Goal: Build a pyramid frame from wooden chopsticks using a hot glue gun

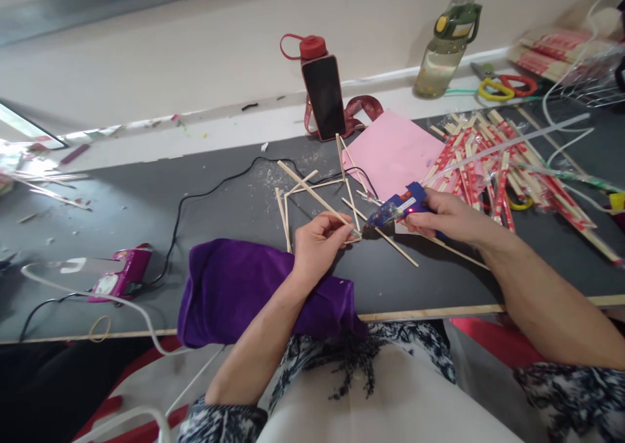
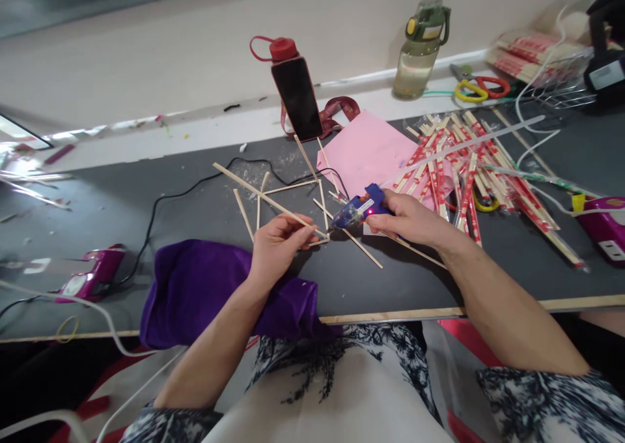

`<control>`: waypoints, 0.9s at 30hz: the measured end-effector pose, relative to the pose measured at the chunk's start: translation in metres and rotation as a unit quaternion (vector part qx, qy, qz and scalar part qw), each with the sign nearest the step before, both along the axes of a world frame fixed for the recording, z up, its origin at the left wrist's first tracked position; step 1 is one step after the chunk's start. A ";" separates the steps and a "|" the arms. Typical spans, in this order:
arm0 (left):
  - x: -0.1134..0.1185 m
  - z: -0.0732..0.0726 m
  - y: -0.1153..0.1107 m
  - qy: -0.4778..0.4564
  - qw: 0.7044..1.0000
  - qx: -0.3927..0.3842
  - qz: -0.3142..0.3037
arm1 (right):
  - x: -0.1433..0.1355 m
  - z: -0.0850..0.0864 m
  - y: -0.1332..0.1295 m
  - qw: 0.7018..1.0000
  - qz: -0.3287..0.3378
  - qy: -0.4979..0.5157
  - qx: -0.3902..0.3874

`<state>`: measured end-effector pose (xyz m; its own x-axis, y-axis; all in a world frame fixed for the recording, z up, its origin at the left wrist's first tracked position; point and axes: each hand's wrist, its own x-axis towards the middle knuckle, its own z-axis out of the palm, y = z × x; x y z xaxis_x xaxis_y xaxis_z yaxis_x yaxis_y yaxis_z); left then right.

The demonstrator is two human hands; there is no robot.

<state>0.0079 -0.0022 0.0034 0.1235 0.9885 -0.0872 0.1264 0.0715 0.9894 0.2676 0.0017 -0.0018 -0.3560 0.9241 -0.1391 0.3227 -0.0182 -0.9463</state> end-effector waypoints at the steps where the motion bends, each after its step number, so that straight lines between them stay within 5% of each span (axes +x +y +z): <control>1: 0.001 0.000 0.000 0.000 1.000 -0.001 0.002 | 0.000 0.000 0.000 1.000 0.003 -0.002 -0.003; 17: -0.004 -0.013 0.007 0.070 0.997 -0.029 -0.014 | 0.005 0.001 0.002 0.999 -0.021 0.005 -0.036; 27: -0.002 -0.020 0.007 0.090 0.995 0.001 -0.033 | 0.002 0.005 0.003 0.994 -0.102 -0.038 0.032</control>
